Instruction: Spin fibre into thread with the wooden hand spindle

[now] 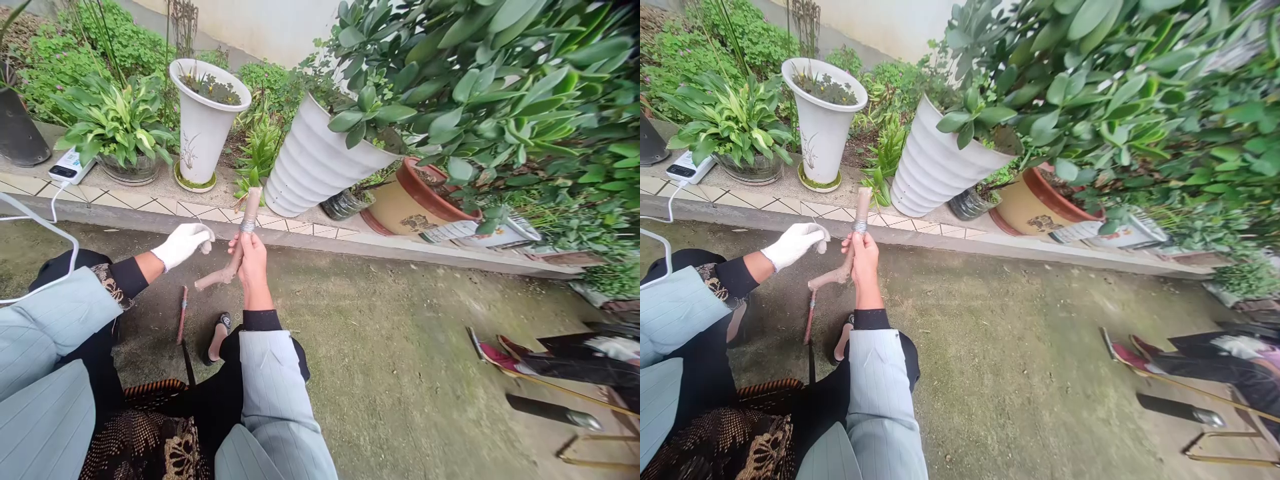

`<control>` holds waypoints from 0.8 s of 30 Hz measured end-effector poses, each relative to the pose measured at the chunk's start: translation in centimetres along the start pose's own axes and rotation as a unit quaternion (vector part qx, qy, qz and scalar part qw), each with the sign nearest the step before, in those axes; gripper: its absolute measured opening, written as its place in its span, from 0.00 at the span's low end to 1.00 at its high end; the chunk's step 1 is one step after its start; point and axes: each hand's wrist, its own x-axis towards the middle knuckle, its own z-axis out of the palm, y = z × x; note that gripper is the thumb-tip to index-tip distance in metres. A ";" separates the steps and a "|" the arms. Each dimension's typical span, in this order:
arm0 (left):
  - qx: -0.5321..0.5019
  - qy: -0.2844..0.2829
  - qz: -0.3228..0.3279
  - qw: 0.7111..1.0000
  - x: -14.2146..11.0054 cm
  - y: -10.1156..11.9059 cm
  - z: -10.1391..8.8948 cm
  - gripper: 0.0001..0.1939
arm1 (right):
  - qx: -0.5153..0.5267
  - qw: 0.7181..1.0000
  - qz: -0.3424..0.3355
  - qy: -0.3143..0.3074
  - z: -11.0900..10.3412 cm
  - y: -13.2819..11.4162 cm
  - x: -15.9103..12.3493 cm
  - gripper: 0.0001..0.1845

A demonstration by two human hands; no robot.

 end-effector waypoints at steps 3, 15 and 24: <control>0.086 -0.051 0.018 0.995 -0.3 0.4 -0.4 0.12 | 0.004 0.998 0.003 0.068 -1.0 0.2 0.4 0.14; -0.189 -0.405 -0.101 0.889 -2.1 -0.1 0.2 0.19 | 0.023 0.968 0.242 -0.070 -1.0 2.3 0.6 0.15; 0.148 -0.518 -0.108 0.836 -2.1 -1.0 -0.5 0.14 | -0.134 0.952 0.147 -0.234 -1.8 0.6 1.4 0.18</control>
